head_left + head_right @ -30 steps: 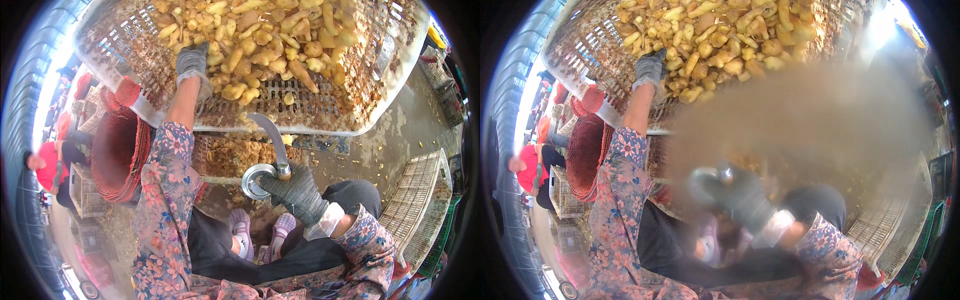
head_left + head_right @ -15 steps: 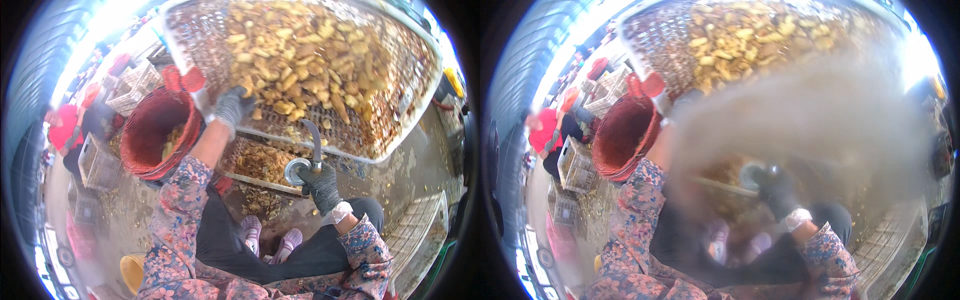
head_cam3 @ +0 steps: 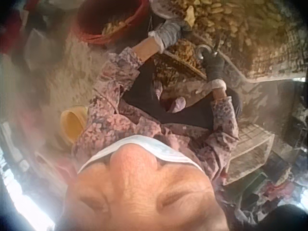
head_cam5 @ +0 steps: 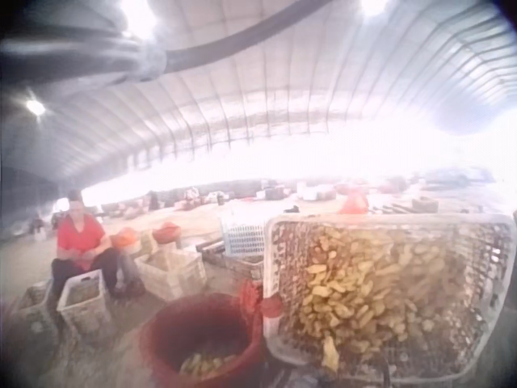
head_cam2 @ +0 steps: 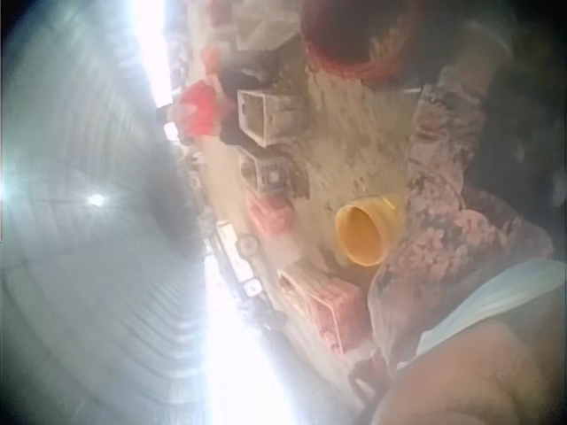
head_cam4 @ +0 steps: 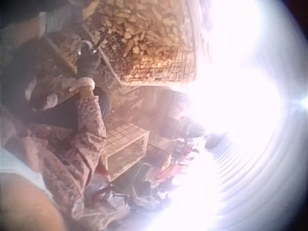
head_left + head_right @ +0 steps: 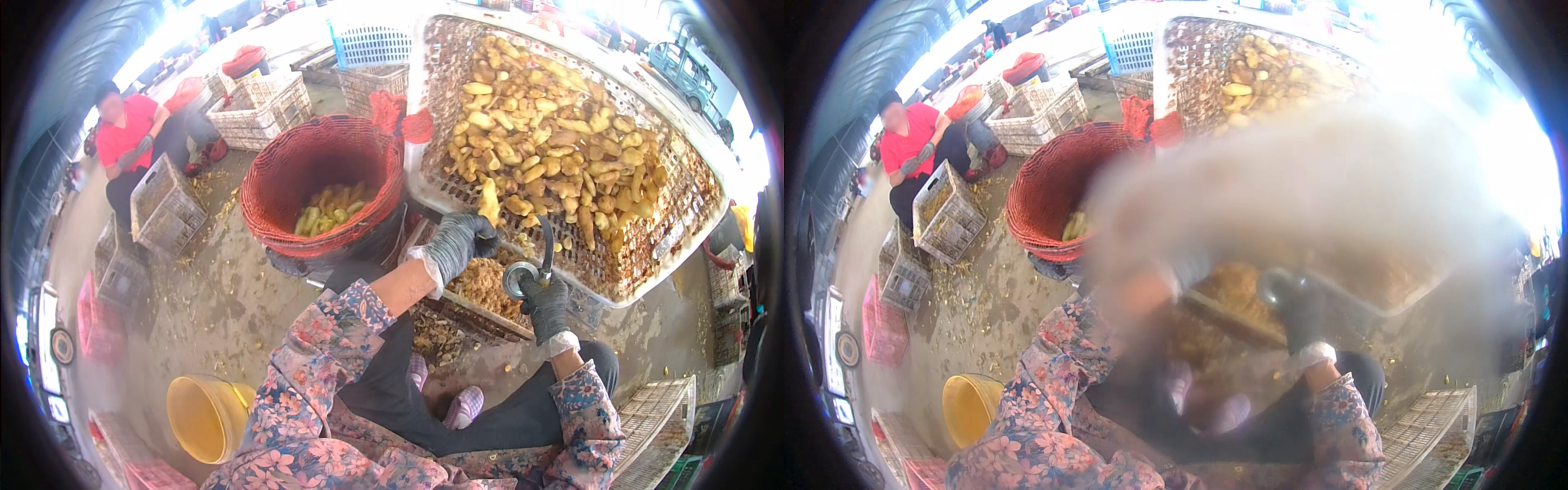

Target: The person sits on the ground and peels small yellow root vegetables using a curved knife. They pick each item from a white basket, peel it, and place the peeled vegetable into a red basket.

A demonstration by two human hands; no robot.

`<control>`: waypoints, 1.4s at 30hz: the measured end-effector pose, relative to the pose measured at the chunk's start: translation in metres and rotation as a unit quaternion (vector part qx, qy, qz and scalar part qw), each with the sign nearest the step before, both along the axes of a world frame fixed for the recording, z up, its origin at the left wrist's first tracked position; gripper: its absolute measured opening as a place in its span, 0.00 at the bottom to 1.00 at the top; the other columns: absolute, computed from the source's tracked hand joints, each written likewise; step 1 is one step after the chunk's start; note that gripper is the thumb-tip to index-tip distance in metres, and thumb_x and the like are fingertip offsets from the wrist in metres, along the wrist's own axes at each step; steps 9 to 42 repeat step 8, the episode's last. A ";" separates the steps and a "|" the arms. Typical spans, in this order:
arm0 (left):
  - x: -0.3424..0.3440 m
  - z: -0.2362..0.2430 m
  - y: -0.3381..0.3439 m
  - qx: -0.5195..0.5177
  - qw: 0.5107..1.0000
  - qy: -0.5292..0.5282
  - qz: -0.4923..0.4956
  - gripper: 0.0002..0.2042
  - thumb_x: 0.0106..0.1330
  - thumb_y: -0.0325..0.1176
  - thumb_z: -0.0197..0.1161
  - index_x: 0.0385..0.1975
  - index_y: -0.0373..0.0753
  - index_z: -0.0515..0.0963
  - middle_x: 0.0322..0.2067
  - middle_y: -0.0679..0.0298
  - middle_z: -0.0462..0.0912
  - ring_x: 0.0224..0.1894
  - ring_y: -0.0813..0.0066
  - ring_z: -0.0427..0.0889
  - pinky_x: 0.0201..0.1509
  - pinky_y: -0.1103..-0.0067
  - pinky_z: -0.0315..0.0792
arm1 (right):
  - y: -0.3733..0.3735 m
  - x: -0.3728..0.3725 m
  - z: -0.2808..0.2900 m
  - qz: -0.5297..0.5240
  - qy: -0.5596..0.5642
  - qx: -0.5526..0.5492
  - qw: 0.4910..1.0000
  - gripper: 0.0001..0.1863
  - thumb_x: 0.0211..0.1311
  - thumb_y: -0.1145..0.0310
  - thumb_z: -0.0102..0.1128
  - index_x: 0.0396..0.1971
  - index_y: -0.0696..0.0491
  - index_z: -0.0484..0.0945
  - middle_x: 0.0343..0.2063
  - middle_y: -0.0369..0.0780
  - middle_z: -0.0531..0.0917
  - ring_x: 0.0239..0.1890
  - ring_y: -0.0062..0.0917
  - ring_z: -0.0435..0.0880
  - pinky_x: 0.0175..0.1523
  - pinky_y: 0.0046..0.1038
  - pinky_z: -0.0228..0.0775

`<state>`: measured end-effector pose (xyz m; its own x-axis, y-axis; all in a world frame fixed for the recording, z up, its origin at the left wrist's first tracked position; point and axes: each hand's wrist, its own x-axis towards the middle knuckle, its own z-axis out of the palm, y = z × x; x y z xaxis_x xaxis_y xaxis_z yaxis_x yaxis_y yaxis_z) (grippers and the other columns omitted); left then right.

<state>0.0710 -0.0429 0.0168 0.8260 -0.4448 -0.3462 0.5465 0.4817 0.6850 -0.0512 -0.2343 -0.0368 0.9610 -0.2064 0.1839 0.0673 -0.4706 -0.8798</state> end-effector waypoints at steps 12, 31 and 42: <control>-0.041 0.022 0.024 -0.066 0.996 -0.049 -0.032 0.14 0.53 0.22 0.60 0.41 0.30 0.73 0.26 0.60 0.79 0.24 0.69 0.81 0.28 0.74 0.80 | 0.004 0.023 -0.020 -0.007 0.034 -0.134 0.990 0.11 0.50 0.72 0.60 0.35 0.47 0.75 0.24 0.34 0.78 0.28 0.26 0.79 0.37 0.31 0.71; -0.041 0.022 0.024 -0.066 0.996 -0.049 -0.032 0.14 0.53 0.22 0.60 0.41 0.30 0.73 0.26 0.60 0.79 0.24 0.69 0.81 0.28 0.74 0.80 | 0.004 0.023 -0.020 -0.007 0.034 -0.134 0.990 0.11 0.50 0.72 0.60 0.35 0.47 0.75 0.24 0.34 0.78 0.28 0.26 0.79 0.37 0.31 0.71; -0.041 0.022 0.024 -0.066 0.996 -0.049 -0.032 0.14 0.53 0.22 0.60 0.41 0.30 0.73 0.26 0.60 0.79 0.24 0.69 0.81 0.28 0.74 0.80 | 0.004 0.023 -0.020 -0.007 0.034 -0.134 0.990 0.11 0.50 0.72 0.60 0.35 0.47 0.75 0.24 0.34 0.78 0.28 0.26 0.79 0.37 0.31 0.71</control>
